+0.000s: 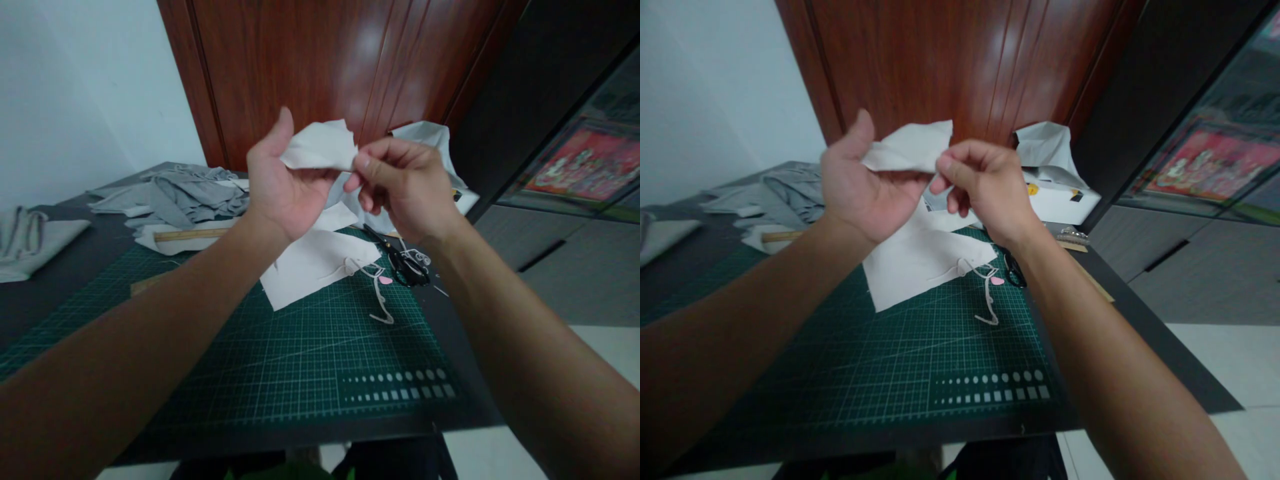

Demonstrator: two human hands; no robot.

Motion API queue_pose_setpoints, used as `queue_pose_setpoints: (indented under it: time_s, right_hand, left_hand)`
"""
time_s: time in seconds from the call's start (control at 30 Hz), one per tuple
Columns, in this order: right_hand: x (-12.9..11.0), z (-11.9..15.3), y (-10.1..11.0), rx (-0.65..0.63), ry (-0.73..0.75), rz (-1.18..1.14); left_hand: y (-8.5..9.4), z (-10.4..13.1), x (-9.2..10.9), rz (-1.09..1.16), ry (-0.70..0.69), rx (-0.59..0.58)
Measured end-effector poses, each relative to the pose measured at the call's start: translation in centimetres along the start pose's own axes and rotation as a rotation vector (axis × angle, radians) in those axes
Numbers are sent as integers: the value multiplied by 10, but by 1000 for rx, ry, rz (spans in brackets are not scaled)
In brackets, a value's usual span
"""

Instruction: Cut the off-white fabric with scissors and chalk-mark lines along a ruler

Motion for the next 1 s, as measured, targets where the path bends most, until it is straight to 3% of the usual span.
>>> queue_pose_setpoints:
  time_s: [0.07, 0.23, 0.33, 0.43, 0.67, 0.8, 1.0]
  right_hand:
    - [25, 23, 10, -112, -214, 342]
    - [91, 79, 63, -91, -470, 889]
    - [113, 97, 90, -97, -595, 1156]
    - [121, 103, 101, -151, -666, 1310]
    - [120, 96, 98, -274, -738, 1416]
    - [122, 84, 96, -296, -748, 1399]
    - [126, 66, 104, -353, -814, 1215]
  left_hand:
    - [1, 12, -18, 317, 138, 146]
    - [26, 40, -74, 316, 328, 328]
    - [36, 46, -87, 316, 357, 344]
    - [36, 48, -86, 326, 322, 306]
    - [32, 54, -65, 337, 221, 183]
    - [33, 52, -55, 326, 176, 92]
    - [37, 47, -46, 310, 111, 97]
Point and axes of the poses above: each hand's wrist, its own z-axis away from the middle knuckle, its own y-axis out of the back of the hand, x = y × z, the point moved 2 cm from there along -z, towards the middle knuckle, and after that the axes turned 2 degrees about z, right-handed, at the moved point
